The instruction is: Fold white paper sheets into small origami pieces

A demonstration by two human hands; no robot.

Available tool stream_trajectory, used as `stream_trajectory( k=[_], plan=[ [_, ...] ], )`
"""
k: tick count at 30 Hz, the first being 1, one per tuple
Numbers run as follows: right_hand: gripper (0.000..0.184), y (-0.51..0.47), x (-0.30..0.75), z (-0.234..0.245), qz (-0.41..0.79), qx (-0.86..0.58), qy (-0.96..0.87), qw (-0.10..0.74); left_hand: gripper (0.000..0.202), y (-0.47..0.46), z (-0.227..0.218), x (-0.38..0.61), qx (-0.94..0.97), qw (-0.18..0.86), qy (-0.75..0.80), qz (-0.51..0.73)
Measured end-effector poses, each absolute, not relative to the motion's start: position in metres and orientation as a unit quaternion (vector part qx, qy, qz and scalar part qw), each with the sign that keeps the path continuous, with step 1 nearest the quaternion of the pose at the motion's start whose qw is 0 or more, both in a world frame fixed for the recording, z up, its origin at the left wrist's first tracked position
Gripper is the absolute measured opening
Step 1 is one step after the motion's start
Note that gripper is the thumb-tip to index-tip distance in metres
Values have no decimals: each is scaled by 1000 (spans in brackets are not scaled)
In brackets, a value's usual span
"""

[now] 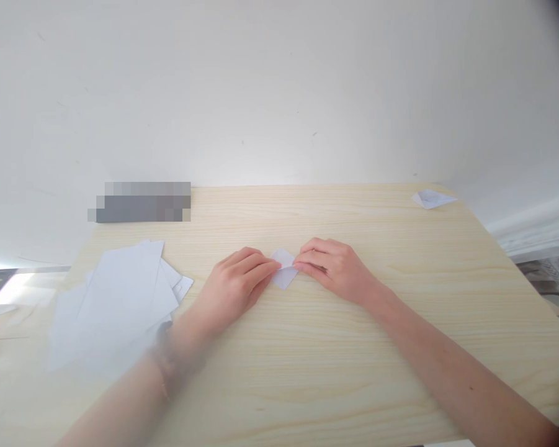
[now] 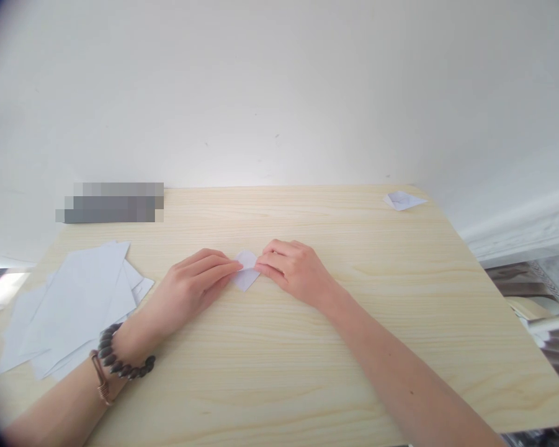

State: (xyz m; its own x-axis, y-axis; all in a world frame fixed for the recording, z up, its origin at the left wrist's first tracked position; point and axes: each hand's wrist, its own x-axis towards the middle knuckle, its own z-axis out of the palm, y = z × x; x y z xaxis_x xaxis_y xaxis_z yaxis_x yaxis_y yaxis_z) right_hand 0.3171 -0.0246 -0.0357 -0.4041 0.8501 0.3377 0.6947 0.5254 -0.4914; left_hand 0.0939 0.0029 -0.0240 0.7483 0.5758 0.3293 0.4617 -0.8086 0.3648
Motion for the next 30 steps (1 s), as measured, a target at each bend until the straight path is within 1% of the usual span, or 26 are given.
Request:
stream_trajectory(
  k=[5, 8, 12, 16, 18, 21, 24, 30],
  plan=[
    [19, -25, 315, -33, 161, -498, -805, 278, 17, 1, -28, 96, 891, 169, 339, 249],
    [18, -25, 313, -32, 173, -512, -794, 278, 14, 1, -29, 98, 876, 179, 373, 247],
    [19, -26, 308, -32, 155, -535, -786, 268, 14, 0, -29, 99, 867, 185, 396, 239],
    [18, -27, 303, -33, 152, -561, -769, 266, 24, 0, -28, 99, 870, 192, 394, 226],
    [15, -26, 302, -34, 163, -574, -754, 274, 27, 0, -28, 99, 880, 186, 381, 214],
    [12, -26, 301, -36, 174, -585, -740, 283, 26, 1, -29, 97, 890, 174, 363, 212],
    [13, -26, 301, -36, 171, -588, -739, 279, 25, 1, -31, 97, 893, 167, 356, 219],
    [8, -26, 299, -35, 167, -593, -742, 265, 23, -1, -32, 100, 888, 152, 383, 205]
  ],
)
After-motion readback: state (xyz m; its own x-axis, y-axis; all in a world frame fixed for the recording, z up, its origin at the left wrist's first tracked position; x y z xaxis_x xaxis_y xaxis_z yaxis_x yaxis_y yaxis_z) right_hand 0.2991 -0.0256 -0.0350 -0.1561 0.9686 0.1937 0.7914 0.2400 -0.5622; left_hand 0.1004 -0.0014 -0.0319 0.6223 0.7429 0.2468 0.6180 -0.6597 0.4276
